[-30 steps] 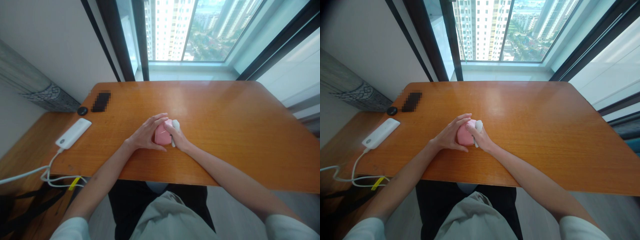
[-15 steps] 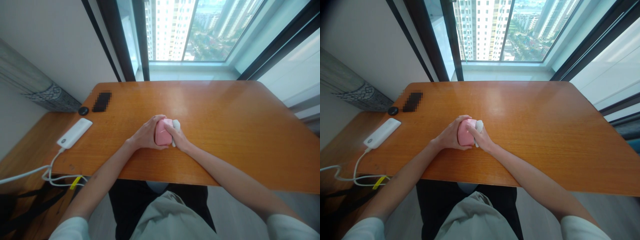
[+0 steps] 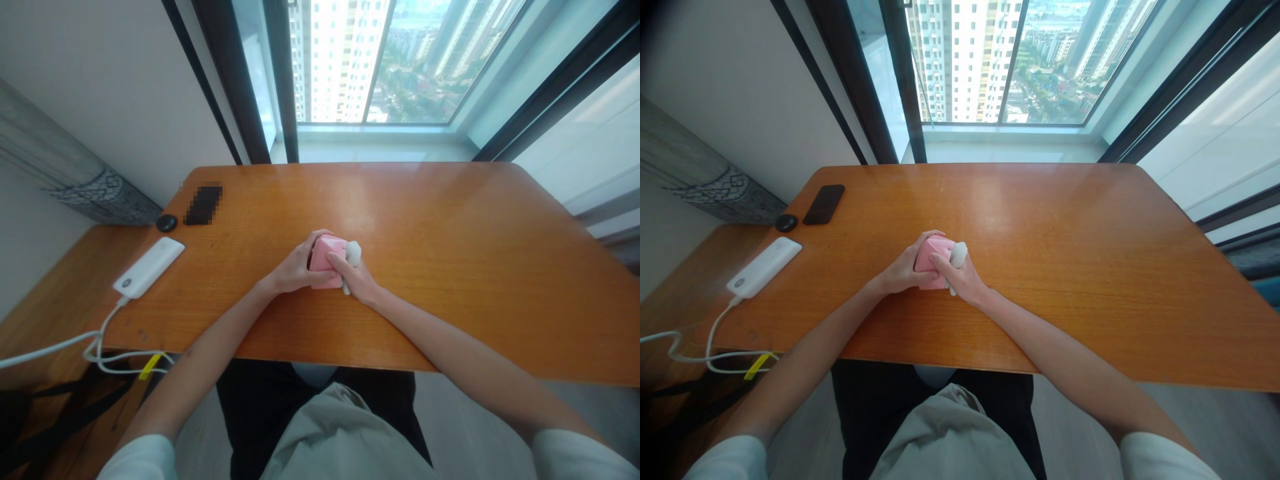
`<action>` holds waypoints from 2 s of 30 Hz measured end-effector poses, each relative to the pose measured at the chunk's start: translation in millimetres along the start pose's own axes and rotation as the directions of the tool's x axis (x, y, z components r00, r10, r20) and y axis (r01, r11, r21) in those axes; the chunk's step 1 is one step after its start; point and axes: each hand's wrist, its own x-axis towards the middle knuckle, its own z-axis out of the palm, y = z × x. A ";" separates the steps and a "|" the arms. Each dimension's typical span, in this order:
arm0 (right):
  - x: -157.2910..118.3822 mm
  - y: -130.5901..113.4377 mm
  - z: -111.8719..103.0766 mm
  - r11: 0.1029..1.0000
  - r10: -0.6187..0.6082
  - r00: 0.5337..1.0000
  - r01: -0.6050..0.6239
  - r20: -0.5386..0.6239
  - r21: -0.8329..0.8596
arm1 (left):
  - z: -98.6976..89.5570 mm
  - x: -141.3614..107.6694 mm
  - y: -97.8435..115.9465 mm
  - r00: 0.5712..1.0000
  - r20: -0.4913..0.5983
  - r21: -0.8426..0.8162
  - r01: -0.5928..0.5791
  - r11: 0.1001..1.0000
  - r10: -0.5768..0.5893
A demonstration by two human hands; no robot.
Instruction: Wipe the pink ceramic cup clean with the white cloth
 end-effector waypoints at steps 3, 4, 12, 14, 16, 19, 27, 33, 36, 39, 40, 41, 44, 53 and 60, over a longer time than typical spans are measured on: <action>1.1 -2.2 0.6 1.000 0.030 0.999 -0.030 -0.017 -0.001 | 2.7 0.6 -6.3 1.000 0.003 -0.051 0.002 0.999 -0.001; 1.3 -2.6 0.7 0.999 0.037 0.999 -0.037 -0.015 0.006 | 3.5 0.0 -9.0 1.000 0.005 -0.063 0.001 0.998 -0.001; 1.8 -0.6 -1.1 0.999 0.026 1.000 -0.026 -0.002 0.041 | -9.4 -6.2 -18.4 0.958 0.068 0.184 -0.287 0.940 0.279; 2.4 0.0 -1.7 0.999 0.031 0.999 -0.031 -0.008 0.037 | -12.4 -5.9 -15.0 0.950 0.079 0.230 -0.311 0.922 0.301; 2.9 0.0 -1.9 0.999 0.030 1.000 -0.030 -0.002 0.033 | -12.1 -5.6 -11.1 0.944 0.057 0.239 -0.330 0.913 0.326; 3.0 -0.2 -1.2 0.998 0.015 1.000 -0.016 0.002 0.056 | -7.8 -5.8 -6.1 0.940 0.020 0.248 -0.334 0.909 0.340; -1.1 4.2 -0.5 0.999 0.032 0.999 -0.032 0.028 0.019 | -0.9 -4.4 5.8 0.999 -0.009 0.074 -0.040 0.996 0.041; -2.4 5.1 -0.9 0.999 -0.025 0.999 0.025 0.024 -0.027 | -3.1 -0.9 11.0 0.998 0.063 -0.046 -0.005 0.999 0.008; -2.4 1.5 -0.2 1.000 -0.011 0.999 0.011 0.034 0.000 | -1.4 -3.1 6.4 0.999 0.047 -0.028 -0.024 0.999 0.026; -3.4 -0.5 -0.7 1.000 0.008 0.999 -0.007 0.047 -0.016 | -0.2 -7.2 -2.9 0.995 0.023 0.035 -0.097 0.995 0.096; -3.8 -0.5 -1.2 1.000 0.005 0.999 -0.004 0.049 -0.026 | -0.8 -8.2 -6.3 0.991 0.023 0.062 -0.130 0.990 0.128; -4.1 -0.4 -1.6 0.999 0.000 0.999 0.002 0.052 -0.033 | -2.1 -8.8 -9.4 0.986 0.026 0.091 -0.165 0.982 0.163; -4.1 0.1 -2.6 1.000 -0.009 0.997 0.011 0.074 -0.029 | -9.3 -8.1 -15.7 0.949 0.060 0.195 -0.315 0.929 0.309; -0.9 -1.1 -1.4 0.999 -0.027 0.997 0.024 0.066 0.034 | -16.1 -6.1 -8.7 0.885 0.131 0.414 -0.459 0.787 0.447; -3.0 3.0 -3.0 0.997 0.003 0.997 -0.009 0.076 0.078 | -4.0 -6.0 0.7 0.963 -0.016 0.257 -0.256 0.932 0.269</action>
